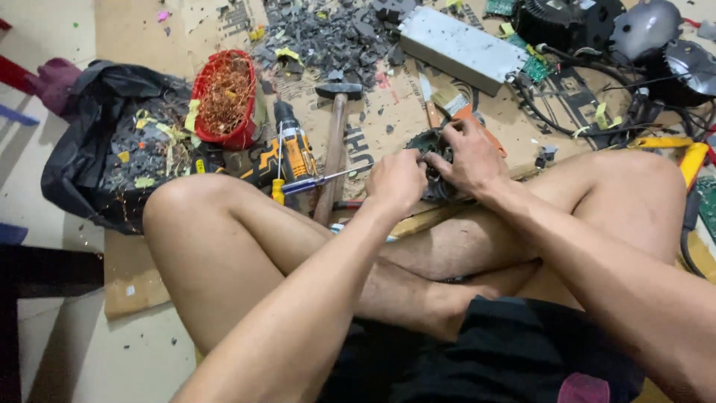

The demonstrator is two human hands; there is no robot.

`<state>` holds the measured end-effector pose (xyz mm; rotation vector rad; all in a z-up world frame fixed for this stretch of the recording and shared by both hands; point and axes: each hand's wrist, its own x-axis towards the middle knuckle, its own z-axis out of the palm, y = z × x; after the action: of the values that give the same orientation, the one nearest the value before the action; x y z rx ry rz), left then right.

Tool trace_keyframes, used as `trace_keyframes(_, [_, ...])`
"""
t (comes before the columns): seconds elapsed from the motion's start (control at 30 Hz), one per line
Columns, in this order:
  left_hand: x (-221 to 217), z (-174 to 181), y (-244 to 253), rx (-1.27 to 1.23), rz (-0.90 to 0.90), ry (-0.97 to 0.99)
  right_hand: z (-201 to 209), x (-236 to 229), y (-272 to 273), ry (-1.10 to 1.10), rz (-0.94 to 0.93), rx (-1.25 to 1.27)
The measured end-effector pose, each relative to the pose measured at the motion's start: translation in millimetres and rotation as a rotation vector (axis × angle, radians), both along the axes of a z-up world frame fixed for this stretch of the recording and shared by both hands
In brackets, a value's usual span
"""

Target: The person sits on the floor and uses a screwdriver to remove screws from a circular electronic component. They then use pliers to pull out wires and a hammer to strike the device, continuing to disassemble the object amidst scattered debris.

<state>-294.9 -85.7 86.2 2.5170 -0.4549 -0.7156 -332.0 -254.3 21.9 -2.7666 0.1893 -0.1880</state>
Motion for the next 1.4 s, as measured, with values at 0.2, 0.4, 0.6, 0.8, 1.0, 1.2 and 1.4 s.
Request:
trace_keyframes(0.2, [-2, 1, 7, 0.067, -0.08, -0.019, 18, 16, 15, 0.151, -0.073, -0.081])
trace_keyframes(0.4, [6, -19, 6, 0.173, -0.09, -0.056, -11, 33, 16, 0.182, -0.066, -0.324])
trace_keyframes(0.6, [-6, -19, 17, 0.142, -0.077, -0.026, -3, 27, 29, 0.125, -0.126, -0.384])
trace_keyframes(0.8, [-10, -28, 9, 0.139, -0.057, -0.056, -35, 26, 17, -0.002, -0.175, -0.302])
trace_keyframes(1.0, [-17, -7, 7, 0.154, -0.033, -0.074, -40, 25, 12, -0.045, -0.246, -0.221])
trace_keyframes(1.2, [-9, -16, 11, 0.1, -0.026, -0.012, -28, 25, -3, -0.077, -0.155, 0.039])
trace_keyframes(1.4, [-12, 8, 33, -0.058, 0.004, -0.008, -21, -8, -32, 0.273, -0.207, 0.348])
